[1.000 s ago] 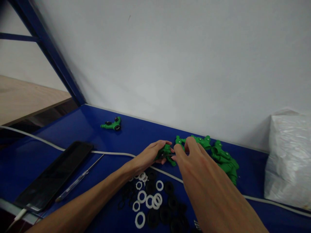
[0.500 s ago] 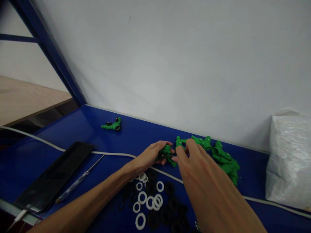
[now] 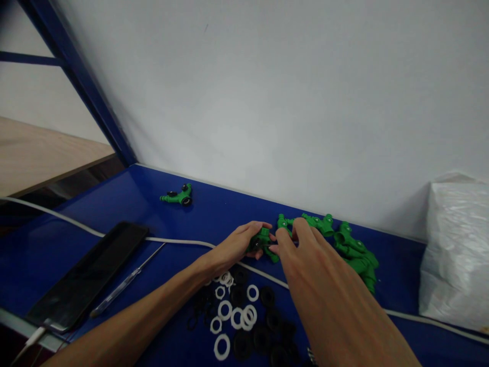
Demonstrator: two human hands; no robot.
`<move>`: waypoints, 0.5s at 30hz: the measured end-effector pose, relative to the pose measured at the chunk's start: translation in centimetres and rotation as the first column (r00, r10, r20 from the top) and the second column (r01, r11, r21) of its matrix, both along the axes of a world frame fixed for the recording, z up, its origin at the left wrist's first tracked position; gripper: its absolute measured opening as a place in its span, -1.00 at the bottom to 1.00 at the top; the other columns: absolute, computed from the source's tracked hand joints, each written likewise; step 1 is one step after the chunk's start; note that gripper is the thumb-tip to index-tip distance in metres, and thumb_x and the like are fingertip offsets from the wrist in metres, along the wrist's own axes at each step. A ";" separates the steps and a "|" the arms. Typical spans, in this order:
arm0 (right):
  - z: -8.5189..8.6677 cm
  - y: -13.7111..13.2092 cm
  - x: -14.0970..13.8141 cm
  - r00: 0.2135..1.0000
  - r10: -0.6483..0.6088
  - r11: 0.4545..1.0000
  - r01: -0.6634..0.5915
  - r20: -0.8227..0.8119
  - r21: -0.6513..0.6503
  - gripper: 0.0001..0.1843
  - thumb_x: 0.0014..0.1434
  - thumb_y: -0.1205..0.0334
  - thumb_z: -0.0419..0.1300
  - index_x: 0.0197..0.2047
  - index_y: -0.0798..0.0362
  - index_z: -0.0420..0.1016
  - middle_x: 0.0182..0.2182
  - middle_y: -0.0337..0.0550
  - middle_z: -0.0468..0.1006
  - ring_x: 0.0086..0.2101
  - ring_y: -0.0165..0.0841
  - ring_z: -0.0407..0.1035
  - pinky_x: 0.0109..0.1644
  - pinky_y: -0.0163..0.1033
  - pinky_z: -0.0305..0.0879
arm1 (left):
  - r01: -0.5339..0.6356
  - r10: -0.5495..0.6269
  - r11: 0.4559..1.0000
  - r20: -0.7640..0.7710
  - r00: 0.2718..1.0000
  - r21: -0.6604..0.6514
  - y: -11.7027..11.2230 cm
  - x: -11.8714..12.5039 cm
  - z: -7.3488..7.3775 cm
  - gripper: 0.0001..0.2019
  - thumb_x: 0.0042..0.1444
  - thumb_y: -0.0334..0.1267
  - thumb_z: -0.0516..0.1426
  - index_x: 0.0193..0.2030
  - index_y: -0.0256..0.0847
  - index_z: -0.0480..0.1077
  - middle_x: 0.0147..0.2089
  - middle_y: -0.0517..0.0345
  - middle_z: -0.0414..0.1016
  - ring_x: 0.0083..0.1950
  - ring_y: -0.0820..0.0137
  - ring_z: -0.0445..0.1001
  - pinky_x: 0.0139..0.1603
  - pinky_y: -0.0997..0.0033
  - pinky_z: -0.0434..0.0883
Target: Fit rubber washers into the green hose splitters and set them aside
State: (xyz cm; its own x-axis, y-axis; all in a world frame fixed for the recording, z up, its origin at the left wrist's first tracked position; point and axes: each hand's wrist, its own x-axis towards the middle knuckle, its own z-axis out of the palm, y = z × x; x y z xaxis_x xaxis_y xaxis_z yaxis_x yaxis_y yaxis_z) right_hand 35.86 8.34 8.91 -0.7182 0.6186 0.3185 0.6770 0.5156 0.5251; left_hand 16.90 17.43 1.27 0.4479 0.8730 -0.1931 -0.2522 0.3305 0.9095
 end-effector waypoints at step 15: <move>1.5 1.1 -2.0 0.997 -0.025 1.000 0.026 -0.077 0.009 -0.47 0.14 0.52 -0.09 0.13 0.19 0.42 0.01 0.23 0.55 0.00 0.00 0.49 -0.13 -0.04 0.55 | 0.008 -0.008 1.000 -0.024 1.000 0.004 -0.1 -0.1 0.1 -0.59 0.35 0.00 -0.01 0.10 -0.26 0.40 -0.16 0.09 0.51 -0.47 0.55 0.32 -0.29 0.45 0.31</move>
State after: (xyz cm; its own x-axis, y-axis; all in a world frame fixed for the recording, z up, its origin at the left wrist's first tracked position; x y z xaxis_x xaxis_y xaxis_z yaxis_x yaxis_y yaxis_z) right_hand 33.87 9.42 10.45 -0.6755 0.6331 0.3780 0.7283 0.4929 0.4761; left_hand 16.82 17.28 1.35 0.4504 0.8701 -0.2003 -0.2276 0.3288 0.9165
